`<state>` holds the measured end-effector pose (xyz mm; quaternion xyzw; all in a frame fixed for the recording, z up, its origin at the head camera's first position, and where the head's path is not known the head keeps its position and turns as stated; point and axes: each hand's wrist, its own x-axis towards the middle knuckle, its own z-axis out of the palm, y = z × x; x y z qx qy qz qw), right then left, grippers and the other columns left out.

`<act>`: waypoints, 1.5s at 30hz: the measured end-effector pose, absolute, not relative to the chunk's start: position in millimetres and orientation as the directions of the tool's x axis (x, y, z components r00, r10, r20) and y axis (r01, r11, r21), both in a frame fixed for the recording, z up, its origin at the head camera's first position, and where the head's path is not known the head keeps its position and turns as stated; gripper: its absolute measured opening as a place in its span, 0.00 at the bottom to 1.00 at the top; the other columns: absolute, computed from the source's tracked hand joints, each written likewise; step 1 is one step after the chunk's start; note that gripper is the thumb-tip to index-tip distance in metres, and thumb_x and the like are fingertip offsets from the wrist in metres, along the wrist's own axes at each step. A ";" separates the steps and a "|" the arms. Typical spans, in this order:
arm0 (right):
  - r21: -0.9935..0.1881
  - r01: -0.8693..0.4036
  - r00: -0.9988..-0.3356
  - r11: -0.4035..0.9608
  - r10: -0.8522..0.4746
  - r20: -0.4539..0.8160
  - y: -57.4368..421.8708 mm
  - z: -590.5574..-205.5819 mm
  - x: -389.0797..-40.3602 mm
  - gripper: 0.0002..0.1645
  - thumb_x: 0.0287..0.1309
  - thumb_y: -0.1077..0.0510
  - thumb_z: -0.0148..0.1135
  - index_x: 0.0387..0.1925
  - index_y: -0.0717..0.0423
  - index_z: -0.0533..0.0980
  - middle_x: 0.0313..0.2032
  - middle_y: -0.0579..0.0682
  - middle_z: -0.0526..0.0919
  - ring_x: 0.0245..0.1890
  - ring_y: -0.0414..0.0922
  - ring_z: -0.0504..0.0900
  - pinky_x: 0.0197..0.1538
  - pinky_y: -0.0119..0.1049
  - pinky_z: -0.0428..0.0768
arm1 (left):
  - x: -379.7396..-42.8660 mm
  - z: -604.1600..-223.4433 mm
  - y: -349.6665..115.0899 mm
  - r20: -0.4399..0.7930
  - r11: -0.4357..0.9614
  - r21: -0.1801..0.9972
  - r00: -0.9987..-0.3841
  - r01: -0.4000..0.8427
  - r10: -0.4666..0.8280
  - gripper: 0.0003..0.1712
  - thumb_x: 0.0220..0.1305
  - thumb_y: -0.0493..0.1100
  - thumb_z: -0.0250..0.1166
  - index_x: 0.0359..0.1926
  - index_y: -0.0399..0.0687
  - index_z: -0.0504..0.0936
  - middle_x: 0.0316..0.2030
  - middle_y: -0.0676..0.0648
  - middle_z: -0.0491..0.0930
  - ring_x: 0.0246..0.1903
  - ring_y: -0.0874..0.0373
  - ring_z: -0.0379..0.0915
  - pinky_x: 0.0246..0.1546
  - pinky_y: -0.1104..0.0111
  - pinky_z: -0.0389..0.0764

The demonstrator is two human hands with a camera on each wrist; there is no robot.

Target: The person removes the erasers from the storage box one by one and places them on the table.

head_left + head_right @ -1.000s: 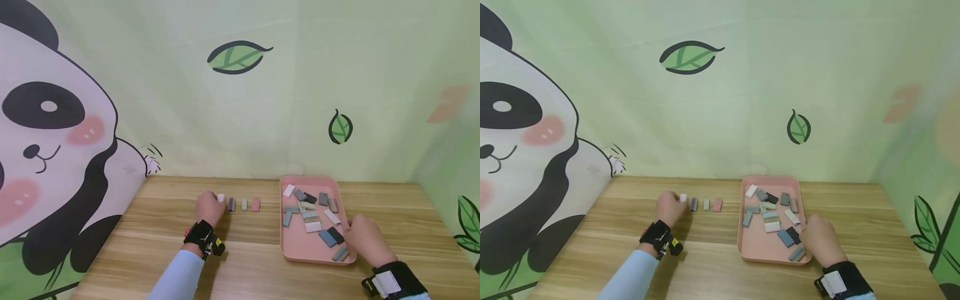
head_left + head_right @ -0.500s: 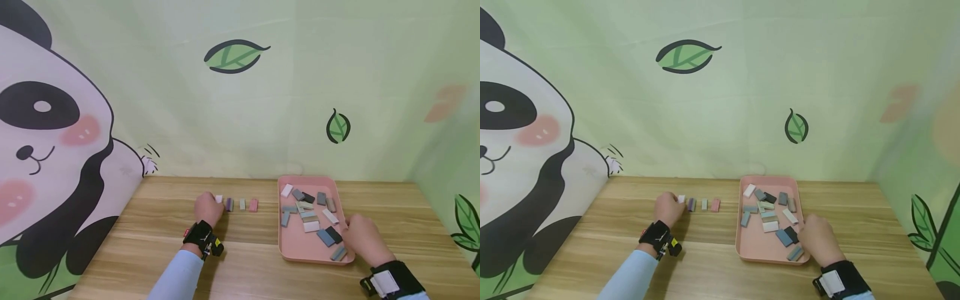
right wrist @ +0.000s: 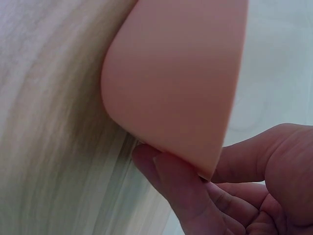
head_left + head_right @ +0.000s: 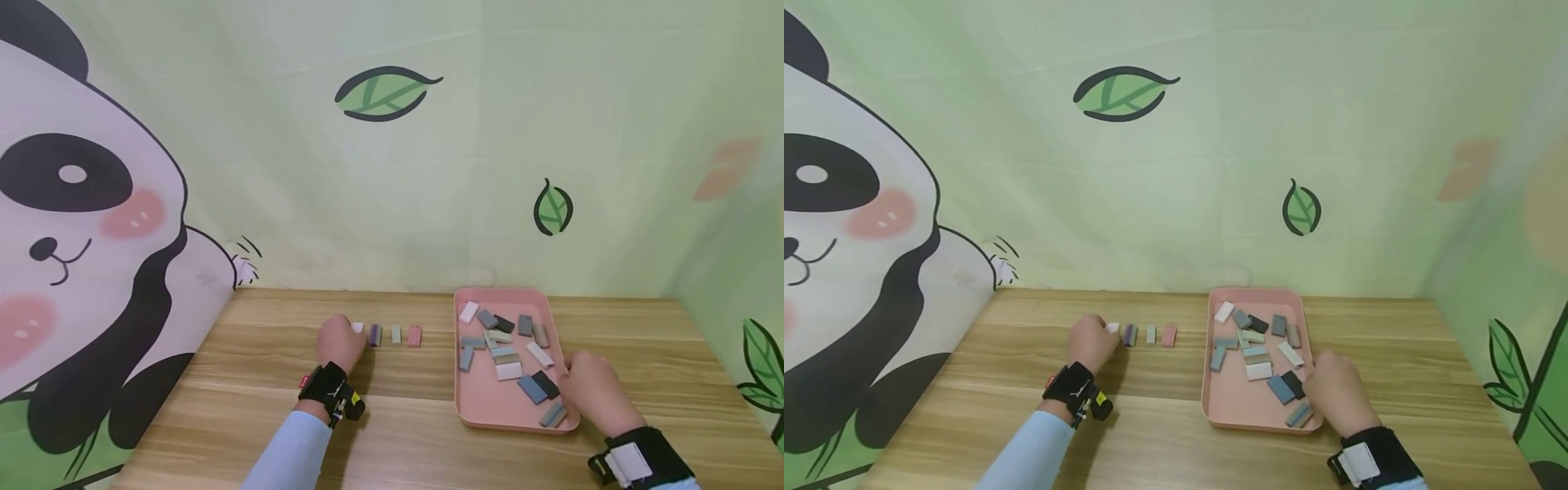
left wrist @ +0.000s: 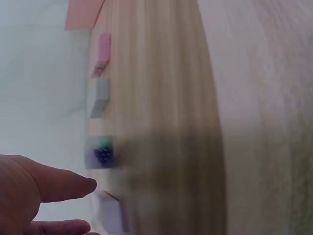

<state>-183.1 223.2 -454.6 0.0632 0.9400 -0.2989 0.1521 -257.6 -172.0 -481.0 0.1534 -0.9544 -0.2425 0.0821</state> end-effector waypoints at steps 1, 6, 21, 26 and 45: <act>-0.543 0.205 -0.947 0.814 0.025 -0.320 223.4 -454.5 -183.3 0.21 0.55 0.65 0.50 0.49 0.73 0.71 0.32 0.59 0.78 0.24 0.45 0.77 0.22 0.35 0.74 | -256.2 -477.6 -170.4 0.086 0.839 0.484 -0.940 -0.250 -0.330 0.09 0.47 0.44 0.66 0.23 0.42 0.79 0.24 0.45 0.79 0.23 0.53 0.71 0.19 0.66 0.69; -0.534 0.182 -0.954 0.826 0.017 -0.299 223.9 -453.5 -183.3 0.21 0.55 0.65 0.50 0.49 0.74 0.71 0.32 0.59 0.78 0.24 0.45 0.77 0.22 0.35 0.74 | -250.4 -456.7 -155.6 0.137 0.859 0.475 -0.948 -0.190 -0.286 0.21 0.52 0.51 0.65 0.43 0.42 0.82 0.42 0.43 0.81 0.34 0.52 0.76 0.29 0.62 0.76; -0.530 0.153 -0.966 0.834 0.012 -0.259 222.2 -452.7 -181.8 0.20 0.56 0.64 0.50 0.47 0.74 0.72 0.31 0.59 0.79 0.23 0.44 0.77 0.23 0.34 0.74 | -232.5 -424.5 -70.2 0.261 0.851 0.489 -0.963 0.192 0.068 0.26 0.57 0.53 0.63 0.53 0.43 0.77 0.49 0.44 0.79 0.47 0.51 0.77 0.43 0.61 0.79; -0.531 0.169 -0.960 0.831 0.017 -0.278 222.6 -454.4 -181.7 0.19 0.56 0.64 0.51 0.47 0.73 0.73 0.32 0.59 0.79 0.24 0.45 0.77 0.23 0.34 0.74 | -221.8 -428.0 -35.6 0.226 0.857 0.428 -0.952 0.286 0.204 0.26 0.57 0.54 0.64 0.54 0.48 0.76 0.47 0.47 0.79 0.42 0.57 0.77 0.36 0.67 0.79; -0.504 0.160 -0.962 0.849 0.020 -0.271 224.1 -453.8 -184.2 0.21 0.54 0.65 0.51 0.49 0.75 0.72 0.36 0.63 0.78 0.28 0.47 0.77 0.25 0.33 0.73 | -211.5 -455.4 36.4 0.010 0.832 0.348 -0.889 0.432 0.458 0.05 0.55 0.41 0.64 0.34 0.55 0.81 0.24 0.59 0.72 0.23 0.64 0.67 0.23 0.75 0.67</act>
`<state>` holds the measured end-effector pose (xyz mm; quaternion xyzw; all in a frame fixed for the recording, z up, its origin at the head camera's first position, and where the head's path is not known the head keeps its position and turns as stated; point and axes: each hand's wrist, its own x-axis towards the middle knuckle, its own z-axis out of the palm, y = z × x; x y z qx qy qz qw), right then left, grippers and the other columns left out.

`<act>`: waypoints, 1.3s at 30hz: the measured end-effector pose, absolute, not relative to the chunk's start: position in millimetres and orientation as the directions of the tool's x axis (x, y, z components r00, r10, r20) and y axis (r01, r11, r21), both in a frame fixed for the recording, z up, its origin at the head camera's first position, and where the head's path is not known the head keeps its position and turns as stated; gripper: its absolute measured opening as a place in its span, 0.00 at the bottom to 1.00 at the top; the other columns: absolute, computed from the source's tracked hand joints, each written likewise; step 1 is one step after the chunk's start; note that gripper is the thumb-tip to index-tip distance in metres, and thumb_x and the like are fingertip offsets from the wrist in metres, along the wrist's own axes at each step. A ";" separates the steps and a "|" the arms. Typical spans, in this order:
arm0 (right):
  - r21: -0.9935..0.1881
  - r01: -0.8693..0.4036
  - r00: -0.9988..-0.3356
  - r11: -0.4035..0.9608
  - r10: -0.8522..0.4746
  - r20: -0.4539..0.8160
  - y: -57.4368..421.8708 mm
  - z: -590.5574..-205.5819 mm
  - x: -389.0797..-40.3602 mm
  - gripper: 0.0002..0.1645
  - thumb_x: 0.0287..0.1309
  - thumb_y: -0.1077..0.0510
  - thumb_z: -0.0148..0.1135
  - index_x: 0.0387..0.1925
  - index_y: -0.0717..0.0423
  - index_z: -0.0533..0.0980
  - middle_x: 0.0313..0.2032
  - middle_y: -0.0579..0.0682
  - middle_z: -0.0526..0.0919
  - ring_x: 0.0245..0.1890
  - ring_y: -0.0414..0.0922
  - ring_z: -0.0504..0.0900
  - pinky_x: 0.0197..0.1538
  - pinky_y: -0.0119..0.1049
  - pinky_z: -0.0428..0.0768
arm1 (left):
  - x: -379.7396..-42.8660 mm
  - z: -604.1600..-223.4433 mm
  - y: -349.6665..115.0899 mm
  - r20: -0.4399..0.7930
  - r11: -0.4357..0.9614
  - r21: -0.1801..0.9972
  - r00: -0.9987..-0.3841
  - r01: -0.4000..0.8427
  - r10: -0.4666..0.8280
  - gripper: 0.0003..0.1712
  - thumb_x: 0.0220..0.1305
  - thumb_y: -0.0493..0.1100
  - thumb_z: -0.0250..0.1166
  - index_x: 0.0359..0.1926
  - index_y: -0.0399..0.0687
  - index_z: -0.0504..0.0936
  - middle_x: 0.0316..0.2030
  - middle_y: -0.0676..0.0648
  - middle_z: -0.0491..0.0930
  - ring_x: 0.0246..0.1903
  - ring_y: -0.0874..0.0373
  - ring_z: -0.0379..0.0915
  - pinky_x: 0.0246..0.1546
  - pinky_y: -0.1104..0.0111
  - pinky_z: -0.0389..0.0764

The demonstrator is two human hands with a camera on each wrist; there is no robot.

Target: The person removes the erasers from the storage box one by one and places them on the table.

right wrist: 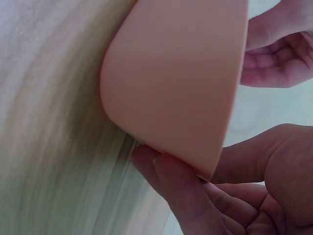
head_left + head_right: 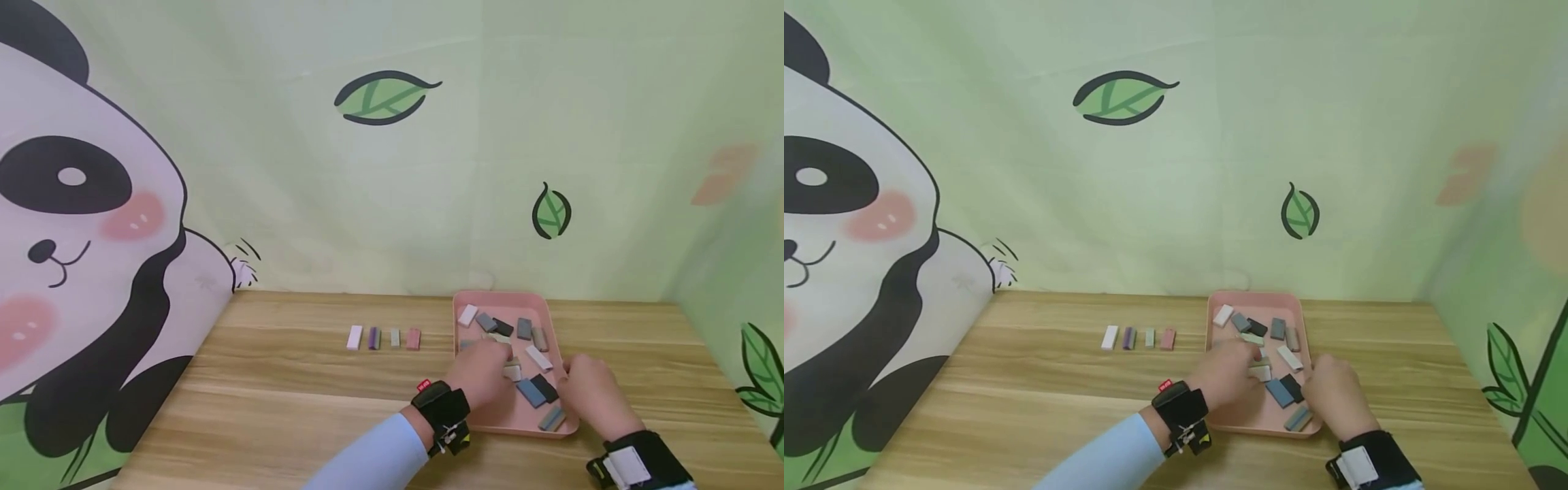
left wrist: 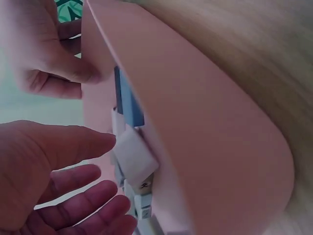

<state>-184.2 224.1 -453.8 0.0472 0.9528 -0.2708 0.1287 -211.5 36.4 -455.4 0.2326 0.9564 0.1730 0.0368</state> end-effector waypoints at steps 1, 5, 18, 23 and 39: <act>-0.503 0.159 -0.963 0.850 0.021 -0.269 223.9 -453.6 -184.0 0.21 0.54 0.65 0.51 0.49 0.74 0.72 0.36 0.63 0.78 0.28 0.47 0.77 0.25 0.33 0.73 | -212.1 -456.9 37.6 0.001 0.833 0.347 -0.889 0.430 0.458 0.04 0.56 0.41 0.64 0.33 0.56 0.80 0.24 0.59 0.72 0.23 0.64 0.67 0.23 0.75 0.66; -0.501 0.151 -0.966 0.852 0.020 -0.258 224.1 -452.6 -184.0 0.20 0.54 0.65 0.52 0.48 0.74 0.72 0.35 0.62 0.78 0.27 0.47 0.77 0.24 0.34 0.73 | -213.4 -459.3 40.9 -0.037 0.837 0.359 -0.890 0.413 0.455 0.03 0.58 0.41 0.64 0.32 0.56 0.79 0.23 0.58 0.71 0.22 0.64 0.66 0.23 0.74 0.66; -0.498 0.155 -0.968 0.853 0.031 -0.248 225.3 -454.5 -183.6 0.19 0.53 0.65 0.52 0.46 0.74 0.73 0.33 0.61 0.79 0.26 0.47 0.76 0.24 0.34 0.73 | -214.6 -460.6 48.2 -0.020 0.842 0.172 -0.853 0.512 0.522 0.03 0.58 0.43 0.64 0.34 0.58 0.80 0.24 0.59 0.71 0.25 0.66 0.65 0.24 0.76 0.66; -0.487 0.145 -0.970 0.861 0.027 -0.240 225.8 -453.8 -183.7 0.20 0.53 0.65 0.52 0.46 0.75 0.73 0.35 0.63 0.79 0.27 0.48 0.77 0.25 0.34 0.73 | -213.8 -462.3 49.6 0.008 0.836 0.161 -0.848 0.524 0.530 0.03 0.60 0.42 0.62 0.33 0.58 0.79 0.23 0.59 0.70 0.22 0.67 0.64 0.21 0.76 0.65; -0.494 0.151 -0.968 0.857 0.027 -0.248 226.1 -457.1 -184.6 0.22 0.54 0.65 0.52 0.49 0.76 0.72 0.37 0.64 0.78 0.27 0.47 0.77 0.24 0.34 0.73 | -211.4 -455.0 35.4 0.002 0.820 0.394 -0.893 0.414 0.450 0.05 0.61 0.42 0.62 0.27 0.53 0.79 0.23 0.57 0.71 0.22 0.66 0.65 0.23 0.76 0.67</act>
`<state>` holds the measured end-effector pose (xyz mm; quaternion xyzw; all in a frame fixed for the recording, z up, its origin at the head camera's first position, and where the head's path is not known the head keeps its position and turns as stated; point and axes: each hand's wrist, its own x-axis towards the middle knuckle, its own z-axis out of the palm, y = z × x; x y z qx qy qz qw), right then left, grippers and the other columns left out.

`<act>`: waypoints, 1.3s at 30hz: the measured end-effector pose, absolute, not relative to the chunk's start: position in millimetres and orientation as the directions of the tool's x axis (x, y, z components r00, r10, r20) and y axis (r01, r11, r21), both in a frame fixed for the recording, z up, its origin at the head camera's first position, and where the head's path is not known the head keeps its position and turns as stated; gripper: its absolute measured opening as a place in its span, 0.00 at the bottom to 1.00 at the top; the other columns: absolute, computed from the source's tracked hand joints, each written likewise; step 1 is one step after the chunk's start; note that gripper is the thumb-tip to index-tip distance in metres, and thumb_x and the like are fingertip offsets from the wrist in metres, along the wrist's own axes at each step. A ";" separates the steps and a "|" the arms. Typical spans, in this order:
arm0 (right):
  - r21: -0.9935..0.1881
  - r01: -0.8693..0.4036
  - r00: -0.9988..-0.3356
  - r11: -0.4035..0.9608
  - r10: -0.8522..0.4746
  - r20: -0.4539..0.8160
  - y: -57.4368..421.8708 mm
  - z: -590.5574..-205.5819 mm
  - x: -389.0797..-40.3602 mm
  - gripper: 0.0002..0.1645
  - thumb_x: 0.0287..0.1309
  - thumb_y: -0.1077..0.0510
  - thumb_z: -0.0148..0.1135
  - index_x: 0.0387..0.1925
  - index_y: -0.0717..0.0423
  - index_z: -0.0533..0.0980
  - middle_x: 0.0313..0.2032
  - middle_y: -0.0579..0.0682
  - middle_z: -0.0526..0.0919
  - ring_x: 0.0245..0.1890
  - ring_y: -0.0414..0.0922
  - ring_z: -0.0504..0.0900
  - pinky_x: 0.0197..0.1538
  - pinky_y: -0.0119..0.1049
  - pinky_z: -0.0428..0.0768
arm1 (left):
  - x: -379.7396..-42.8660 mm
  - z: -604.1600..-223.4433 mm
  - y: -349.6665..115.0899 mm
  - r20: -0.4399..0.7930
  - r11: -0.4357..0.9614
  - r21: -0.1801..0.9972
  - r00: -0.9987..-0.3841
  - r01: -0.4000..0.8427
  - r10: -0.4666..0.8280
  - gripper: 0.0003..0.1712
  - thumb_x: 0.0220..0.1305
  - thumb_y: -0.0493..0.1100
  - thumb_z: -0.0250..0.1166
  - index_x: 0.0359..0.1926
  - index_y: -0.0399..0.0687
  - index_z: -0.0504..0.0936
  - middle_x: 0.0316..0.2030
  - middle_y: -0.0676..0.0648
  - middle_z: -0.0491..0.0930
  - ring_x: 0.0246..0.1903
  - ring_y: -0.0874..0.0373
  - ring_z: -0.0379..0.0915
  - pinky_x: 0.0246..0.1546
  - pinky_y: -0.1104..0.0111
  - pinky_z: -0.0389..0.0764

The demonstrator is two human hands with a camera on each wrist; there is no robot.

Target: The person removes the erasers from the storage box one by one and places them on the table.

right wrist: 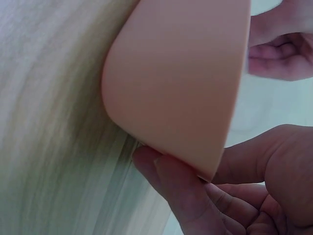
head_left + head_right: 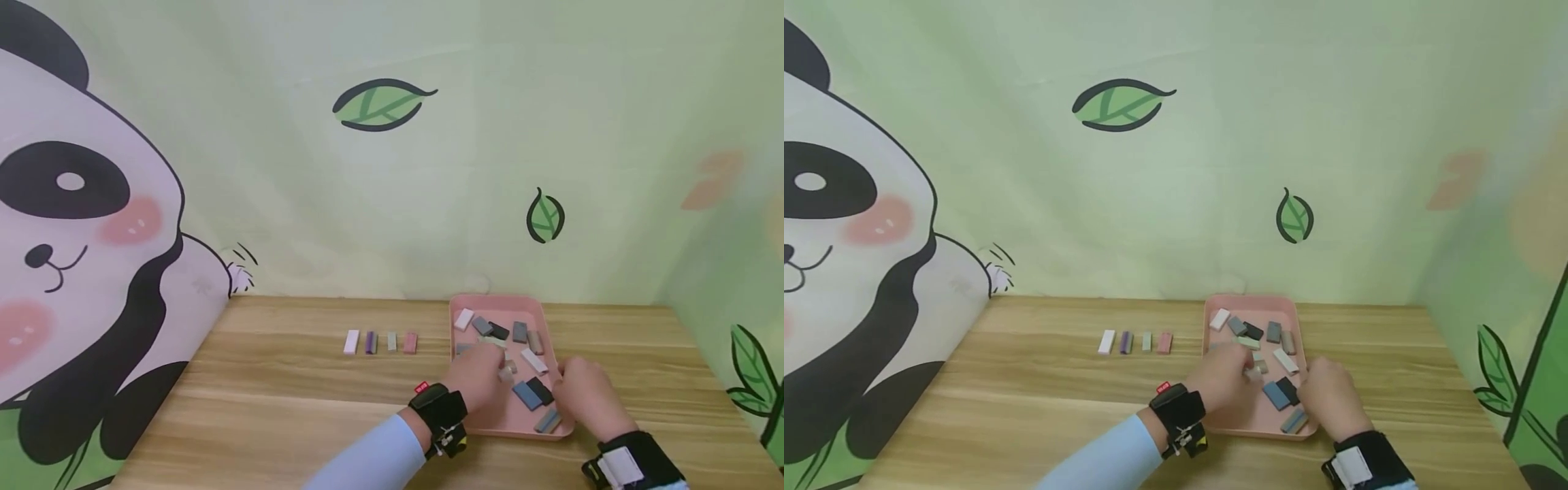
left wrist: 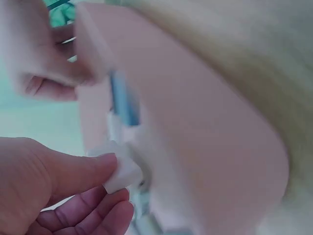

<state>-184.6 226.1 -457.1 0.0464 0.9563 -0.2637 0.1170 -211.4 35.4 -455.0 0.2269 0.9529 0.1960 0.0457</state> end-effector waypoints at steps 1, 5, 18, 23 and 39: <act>-0.495 0.145 -0.969 0.857 0.022 -0.245 224.7 -457.8 -185.0 0.22 0.54 0.65 0.52 0.49 0.76 0.72 0.38 0.65 0.78 0.27 0.47 0.77 0.24 0.34 0.73 | -212.4 -453.0 29.5 0.010 0.819 0.409 -0.900 0.402 0.436 0.03 0.60 0.40 0.62 0.30 0.52 0.81 0.25 0.57 0.74 0.24 0.67 0.67 0.25 0.77 0.69; -0.509 0.155 -0.965 0.847 0.019 -0.262 221.7 -459.7 -185.2 0.22 0.54 0.66 0.51 0.49 0.76 0.71 0.37 0.64 0.79 0.26 0.46 0.77 0.25 0.34 0.75 | -221.1 -438.4 3.3 0.056 0.800 0.487 -0.927 0.350 0.371 0.07 0.56 0.36 0.65 0.38 0.48 0.83 0.32 0.55 0.80 0.29 0.67 0.71 0.29 0.77 0.74; -0.518 0.160 -0.963 0.840 0.018 -0.269 223.0 -455.8 -183.3 0.19 0.55 0.64 0.50 0.46 0.73 0.74 0.31 0.57 0.80 0.25 0.45 0.77 0.24 0.34 0.74 | -259.5 -406.1 -124.8 0.143 0.691 0.716 -0.990 0.097 -0.009 0.09 0.58 0.41 0.65 0.40 0.43 0.82 0.31 0.49 0.81 0.29 0.59 0.77 0.28 0.71 0.77; -0.526 0.160 -0.963 0.835 0.015 -0.268 222.8 -456.7 -183.2 0.19 0.56 0.64 0.50 0.47 0.73 0.73 0.30 0.56 0.79 0.24 0.44 0.77 0.24 0.34 0.74 | -265.6 -413.6 -177.1 0.136 0.697 0.717 -0.981 0.000 -0.141 0.11 0.57 0.41 0.66 0.40 0.41 0.82 0.33 0.45 0.81 0.31 0.55 0.78 0.29 0.68 0.77; -0.539 0.178 -0.954 0.823 0.009 -0.301 220.0 -451.7 -182.1 0.17 0.55 0.66 0.50 0.45 0.72 0.74 0.29 0.56 0.79 0.23 0.44 0.77 0.21 0.36 0.74 | -265.1 -460.9 -228.4 0.030 0.747 0.632 -0.957 -0.206 -0.289 0.08 0.49 0.40 0.70 0.28 0.38 0.84 0.29 0.42 0.83 0.29 0.52 0.75 0.28 0.66 0.75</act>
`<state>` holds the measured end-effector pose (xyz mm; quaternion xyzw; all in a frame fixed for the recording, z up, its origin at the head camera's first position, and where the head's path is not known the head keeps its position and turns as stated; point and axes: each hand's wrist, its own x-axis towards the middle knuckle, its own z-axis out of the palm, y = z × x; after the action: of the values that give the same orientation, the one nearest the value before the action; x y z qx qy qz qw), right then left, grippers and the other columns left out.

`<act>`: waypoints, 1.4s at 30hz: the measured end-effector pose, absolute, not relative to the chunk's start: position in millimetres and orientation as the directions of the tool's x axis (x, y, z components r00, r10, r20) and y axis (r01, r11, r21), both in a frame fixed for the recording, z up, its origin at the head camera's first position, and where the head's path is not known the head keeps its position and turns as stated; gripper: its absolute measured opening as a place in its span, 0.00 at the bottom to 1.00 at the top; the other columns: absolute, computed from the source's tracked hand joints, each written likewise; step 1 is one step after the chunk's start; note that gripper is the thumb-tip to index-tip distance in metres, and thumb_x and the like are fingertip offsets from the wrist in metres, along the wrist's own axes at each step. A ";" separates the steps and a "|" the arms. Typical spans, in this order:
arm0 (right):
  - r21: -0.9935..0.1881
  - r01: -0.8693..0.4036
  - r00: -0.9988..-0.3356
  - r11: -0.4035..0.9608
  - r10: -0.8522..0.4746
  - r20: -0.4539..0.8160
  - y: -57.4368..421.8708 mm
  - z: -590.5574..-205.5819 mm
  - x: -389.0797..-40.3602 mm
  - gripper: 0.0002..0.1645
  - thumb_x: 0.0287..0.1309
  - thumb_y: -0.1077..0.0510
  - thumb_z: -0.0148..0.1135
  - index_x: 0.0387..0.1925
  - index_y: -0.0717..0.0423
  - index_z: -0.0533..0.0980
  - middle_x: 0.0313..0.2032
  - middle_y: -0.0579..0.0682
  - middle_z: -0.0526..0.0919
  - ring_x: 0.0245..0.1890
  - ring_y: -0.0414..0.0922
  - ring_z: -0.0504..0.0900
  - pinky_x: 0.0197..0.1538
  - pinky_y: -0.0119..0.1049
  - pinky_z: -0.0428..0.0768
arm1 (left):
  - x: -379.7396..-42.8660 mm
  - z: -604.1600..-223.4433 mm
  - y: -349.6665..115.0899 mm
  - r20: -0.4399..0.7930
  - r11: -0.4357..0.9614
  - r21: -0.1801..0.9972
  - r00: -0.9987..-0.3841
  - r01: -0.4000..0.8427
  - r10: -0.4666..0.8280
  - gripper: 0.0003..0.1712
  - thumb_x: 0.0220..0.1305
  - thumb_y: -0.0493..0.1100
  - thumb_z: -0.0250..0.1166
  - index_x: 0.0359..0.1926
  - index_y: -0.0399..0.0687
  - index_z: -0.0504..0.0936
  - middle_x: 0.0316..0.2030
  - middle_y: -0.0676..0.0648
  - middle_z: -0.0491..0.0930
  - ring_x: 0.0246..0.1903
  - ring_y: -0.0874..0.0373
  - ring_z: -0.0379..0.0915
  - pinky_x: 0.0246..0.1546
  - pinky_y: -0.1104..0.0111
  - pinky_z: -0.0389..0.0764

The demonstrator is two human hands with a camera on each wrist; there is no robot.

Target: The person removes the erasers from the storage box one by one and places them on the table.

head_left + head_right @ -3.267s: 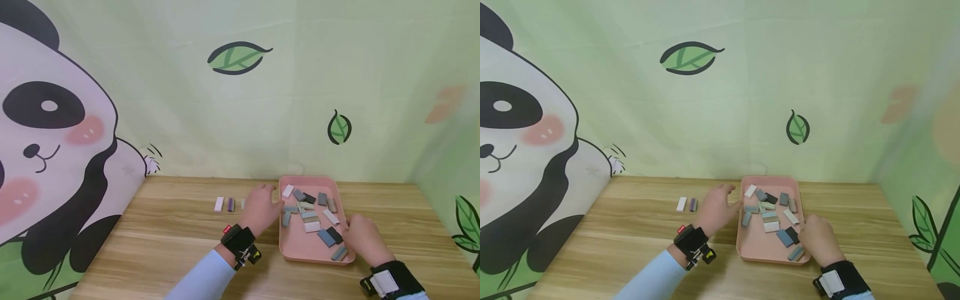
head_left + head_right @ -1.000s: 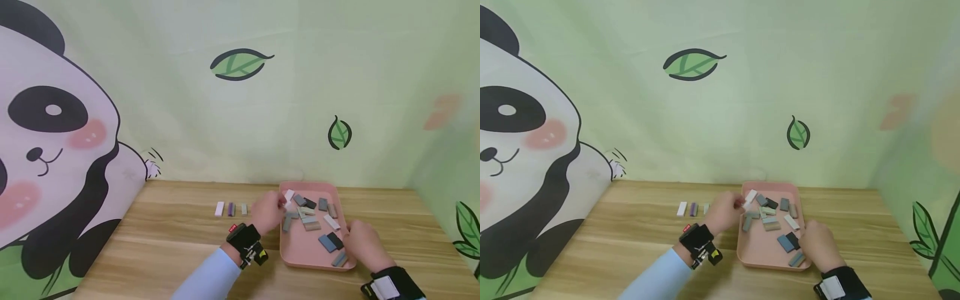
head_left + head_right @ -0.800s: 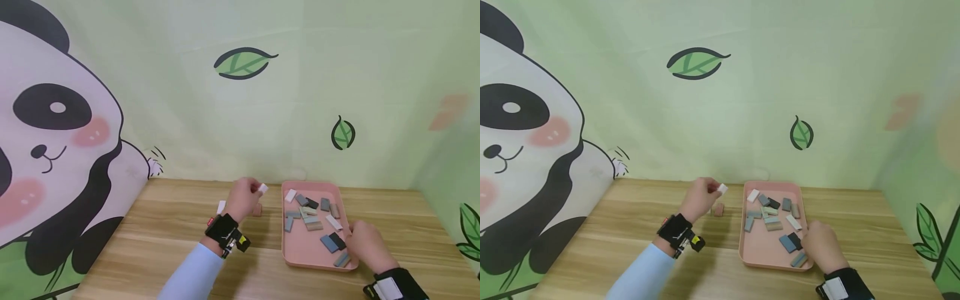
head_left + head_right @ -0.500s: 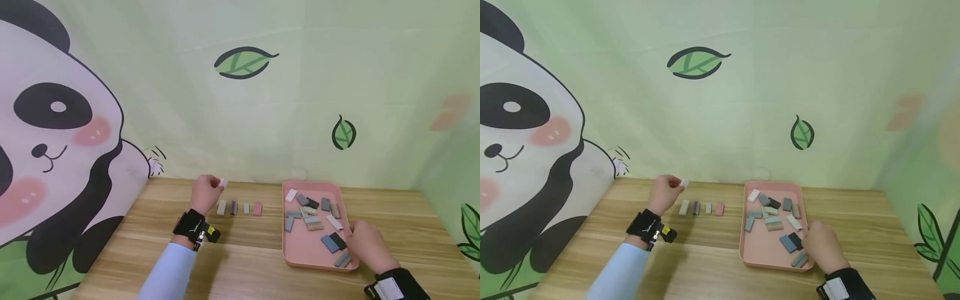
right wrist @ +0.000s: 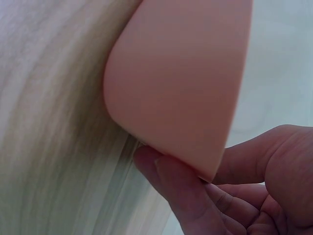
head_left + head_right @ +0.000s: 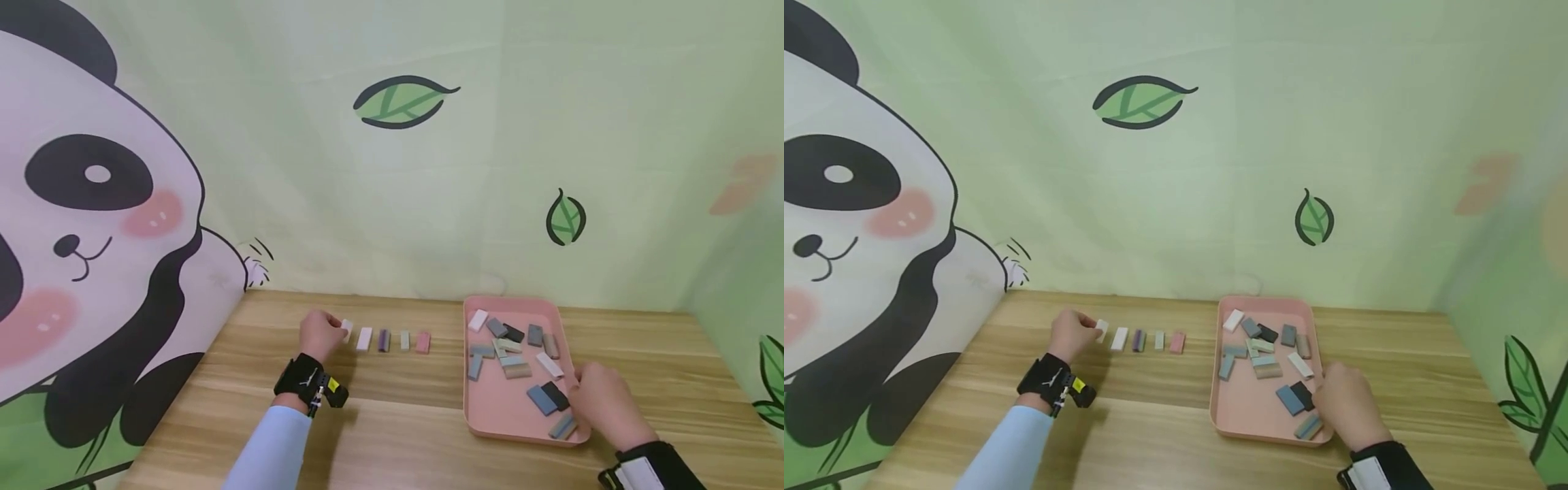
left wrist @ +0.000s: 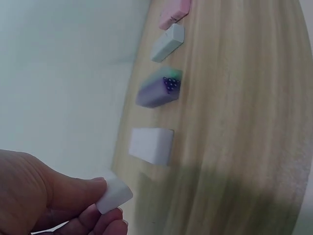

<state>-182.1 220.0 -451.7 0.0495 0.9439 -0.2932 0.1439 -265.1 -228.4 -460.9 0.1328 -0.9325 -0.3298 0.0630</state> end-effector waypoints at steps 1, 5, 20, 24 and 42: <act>-0.540 0.179 -0.953 0.822 0.008 -0.302 220.2 -452.0 -182.0 0.17 0.55 0.66 0.50 0.45 0.72 0.74 0.28 0.56 0.78 0.22 0.44 0.77 0.21 0.36 0.74 | -265.5 -462.7 -228.9 0.027 0.748 0.628 -0.955 -0.213 -0.294 0.08 0.49 0.40 0.70 0.28 0.39 0.84 0.29 0.42 0.82 0.29 0.52 0.75 0.28 0.66 0.74; -0.537 0.179 -0.954 0.824 0.011 -0.301 221.5 -453.9 -181.6 0.17 0.55 0.66 0.50 0.45 0.72 0.74 0.28 0.55 0.78 0.22 0.43 0.77 0.21 0.35 0.74 | -266.8 -468.9 -229.8 -0.001 0.738 0.631 -0.951 -0.240 -0.308 0.07 0.49 0.40 0.70 0.28 0.40 0.84 0.29 0.43 0.82 0.29 0.52 0.74 0.27 0.68 0.73; -0.535 0.181 -0.952 0.825 0.010 -0.306 222.8 -455.1 -185.1 0.18 0.54 0.66 0.50 0.45 0.73 0.74 0.29 0.56 0.78 0.23 0.44 0.77 0.20 0.36 0.74 | -267.6 -476.6 -225.3 -0.033 0.724 0.631 -0.942 -0.279 -0.334 0.07 0.51 0.40 0.69 0.30 0.39 0.83 0.31 0.43 0.81 0.30 0.52 0.73 0.25 0.69 0.72; -0.505 0.147 -0.962 0.851 0.004 -0.272 223.2 -456.9 -185.9 0.16 0.53 0.66 0.51 0.42 0.71 0.76 0.30 0.56 0.79 0.25 0.45 0.76 0.22 0.35 0.72 | -264.7 -475.7 -225.6 -0.021 0.739 0.611 -0.940 -0.283 -0.342 0.07 0.50 0.40 0.69 0.27 0.40 0.83 0.29 0.43 0.81 0.29 0.52 0.74 0.24 0.68 0.72; -0.496 0.134 -0.967 0.858 0.002 -0.257 221.5 -455.5 -184.0 0.13 0.53 0.66 0.51 0.39 0.70 0.76 0.27 0.55 0.77 0.23 0.45 0.75 0.21 0.36 0.70 | -260.9 -474.8 -225.6 0.018 0.802 0.529 -0.941 -0.277 -0.337 0.06 0.47 0.38 0.65 0.19 0.42 0.80 0.21 0.45 0.79 0.22 0.53 0.72 0.18 0.68 0.67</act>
<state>-184.0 221.5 -455.5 0.0357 0.9558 -0.2641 0.1244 -260.9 -225.6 -474.8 0.1622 -0.9475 -0.2699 0.0557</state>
